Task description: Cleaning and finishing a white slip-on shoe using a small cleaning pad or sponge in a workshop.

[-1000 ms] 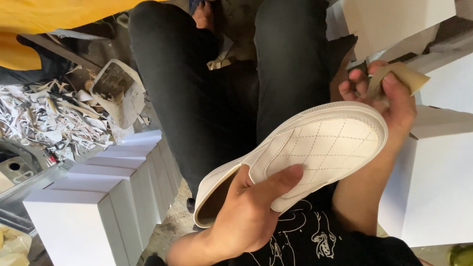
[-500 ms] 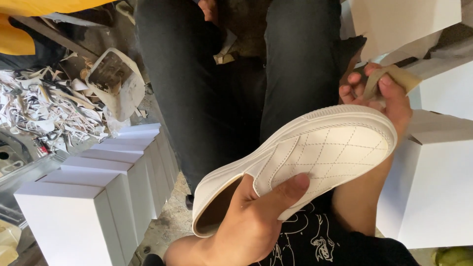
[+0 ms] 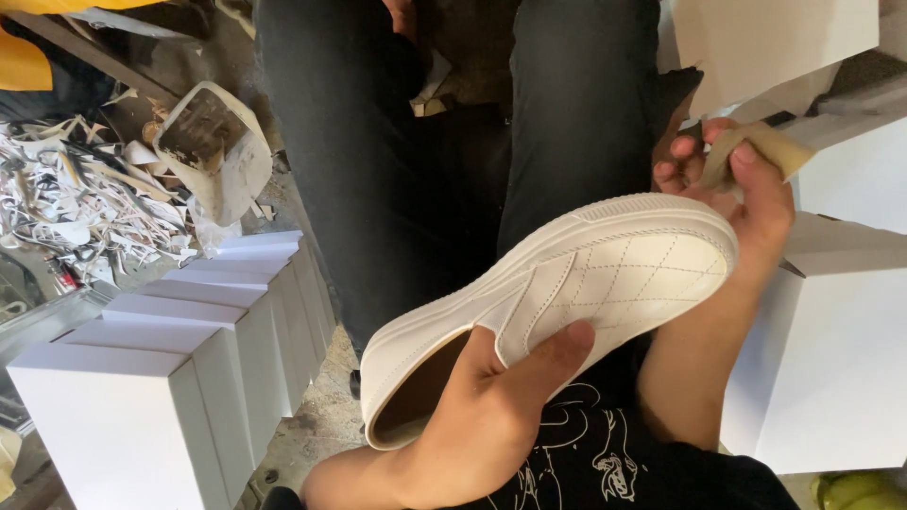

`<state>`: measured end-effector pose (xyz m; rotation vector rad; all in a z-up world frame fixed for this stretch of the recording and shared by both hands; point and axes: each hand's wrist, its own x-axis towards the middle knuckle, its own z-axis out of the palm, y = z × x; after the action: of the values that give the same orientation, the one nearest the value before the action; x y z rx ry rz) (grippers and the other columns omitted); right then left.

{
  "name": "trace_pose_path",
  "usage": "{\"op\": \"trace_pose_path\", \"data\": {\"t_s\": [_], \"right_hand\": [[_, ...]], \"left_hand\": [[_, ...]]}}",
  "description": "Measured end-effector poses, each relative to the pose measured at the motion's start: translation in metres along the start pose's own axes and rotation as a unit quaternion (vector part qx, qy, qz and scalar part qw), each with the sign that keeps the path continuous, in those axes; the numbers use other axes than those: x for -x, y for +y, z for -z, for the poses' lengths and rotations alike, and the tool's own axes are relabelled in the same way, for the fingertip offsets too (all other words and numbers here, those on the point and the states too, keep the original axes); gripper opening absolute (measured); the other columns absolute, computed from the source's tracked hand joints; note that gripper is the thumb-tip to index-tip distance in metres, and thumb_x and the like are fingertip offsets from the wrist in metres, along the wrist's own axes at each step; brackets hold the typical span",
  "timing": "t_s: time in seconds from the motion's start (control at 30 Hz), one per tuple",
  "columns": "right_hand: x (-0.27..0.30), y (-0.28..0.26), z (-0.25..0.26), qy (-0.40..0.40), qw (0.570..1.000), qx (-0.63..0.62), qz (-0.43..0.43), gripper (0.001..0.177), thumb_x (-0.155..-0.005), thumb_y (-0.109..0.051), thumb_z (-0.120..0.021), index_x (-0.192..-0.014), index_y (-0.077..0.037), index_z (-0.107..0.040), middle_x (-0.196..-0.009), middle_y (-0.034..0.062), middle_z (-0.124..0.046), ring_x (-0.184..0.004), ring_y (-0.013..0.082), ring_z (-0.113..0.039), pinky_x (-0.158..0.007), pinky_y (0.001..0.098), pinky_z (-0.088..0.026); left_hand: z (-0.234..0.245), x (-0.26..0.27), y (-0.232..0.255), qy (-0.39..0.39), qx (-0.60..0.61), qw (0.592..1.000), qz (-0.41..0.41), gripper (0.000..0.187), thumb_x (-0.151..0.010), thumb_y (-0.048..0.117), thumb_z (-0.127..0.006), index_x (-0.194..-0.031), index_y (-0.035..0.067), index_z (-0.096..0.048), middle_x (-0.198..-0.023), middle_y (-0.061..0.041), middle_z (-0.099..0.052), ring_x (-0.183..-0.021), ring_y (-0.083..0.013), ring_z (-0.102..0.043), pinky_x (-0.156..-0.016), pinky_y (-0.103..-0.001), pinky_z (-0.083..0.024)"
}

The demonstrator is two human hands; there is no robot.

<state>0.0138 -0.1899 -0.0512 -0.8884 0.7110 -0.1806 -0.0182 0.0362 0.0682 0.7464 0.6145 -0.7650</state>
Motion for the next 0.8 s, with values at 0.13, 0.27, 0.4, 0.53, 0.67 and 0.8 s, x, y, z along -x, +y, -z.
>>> {"op": "trace_pose_path", "data": {"t_s": [0.13,0.27,0.4,0.53,0.67,0.8], "right_hand": [[-0.011,-0.019,0.018,-0.185,0.961,0.180,0.102,0.019,-0.099,-0.012,-0.055,-0.117,-0.010,-0.059,-0.121,0.0047,-0.061,-0.105,0.0244,-0.067,-0.096,0.0365,-0.059],[-0.022,-0.046,0.016,-0.375,0.839,0.359,0.163,0.021,-0.092,0.009,-0.054,-0.110,0.000,-0.052,-0.122,0.0145,-0.055,-0.124,0.0375,-0.072,-0.116,0.0453,-0.066],[-0.012,-0.058,-0.024,-0.383,0.762,0.505,0.135,0.024,-0.085,0.012,-0.067,-0.105,0.005,-0.056,-0.116,0.0178,-0.060,-0.127,0.0399,-0.070,-0.110,0.0451,-0.057],[-0.010,-0.061,-0.035,-0.390,0.667,0.614,0.159,0.022,-0.084,0.009,-0.078,-0.096,0.006,-0.060,-0.110,0.0151,-0.064,-0.116,0.0313,-0.072,-0.089,0.0370,-0.055],[0.000,-0.060,-0.043,-0.364,0.643,0.642,0.206,0.022,-0.087,0.016,-0.080,-0.098,0.009,-0.062,-0.106,0.0169,-0.062,-0.114,0.0322,-0.075,-0.079,0.0342,-0.053],[0.003,-0.051,-0.046,-0.351,0.644,0.641,0.224,0.016,-0.090,0.017,-0.076,-0.100,0.013,-0.064,-0.107,0.0197,-0.063,-0.107,0.0330,-0.074,-0.077,0.0338,-0.052]], "left_hand": [[0.002,-0.023,0.008,0.050,-0.179,0.980,0.076,0.031,-0.101,0.016,-0.065,-0.074,0.002,-0.059,-0.054,0.001,-0.047,-0.044,-0.0076,-0.035,-0.038,-0.025,-0.023],[0.003,-0.053,0.013,0.090,-0.274,0.952,0.104,0.037,-0.100,0.024,-0.062,-0.079,-0.002,-0.047,-0.056,-0.005,-0.048,-0.044,-0.0130,-0.041,-0.038,-0.027,-0.033],[0.006,-0.077,-0.002,0.111,-0.332,0.935,0.057,0.036,-0.098,0.025,-0.062,-0.077,-0.002,-0.050,-0.062,-0.006,-0.054,-0.052,-0.0147,-0.048,-0.047,-0.027,-0.043],[0.004,-0.082,-0.008,0.112,-0.331,0.937,0.025,0.031,-0.098,0.022,-0.060,-0.078,-0.001,-0.052,-0.062,-0.005,-0.054,-0.053,-0.0124,-0.047,-0.048,-0.027,-0.042],[-0.002,-0.084,0.002,0.044,-0.357,0.932,-0.051,0.042,-0.101,0.015,-0.055,-0.061,0.003,-0.052,-0.050,0.001,-0.044,-0.043,-0.0090,-0.033,-0.036,-0.029,-0.030],[0.000,-0.088,-0.001,0.020,-0.405,0.911,-0.077,0.049,-0.102,0.012,-0.054,-0.054,0.003,-0.047,-0.044,0.001,-0.039,-0.037,-0.0091,-0.029,-0.032,-0.031,-0.025]]}}
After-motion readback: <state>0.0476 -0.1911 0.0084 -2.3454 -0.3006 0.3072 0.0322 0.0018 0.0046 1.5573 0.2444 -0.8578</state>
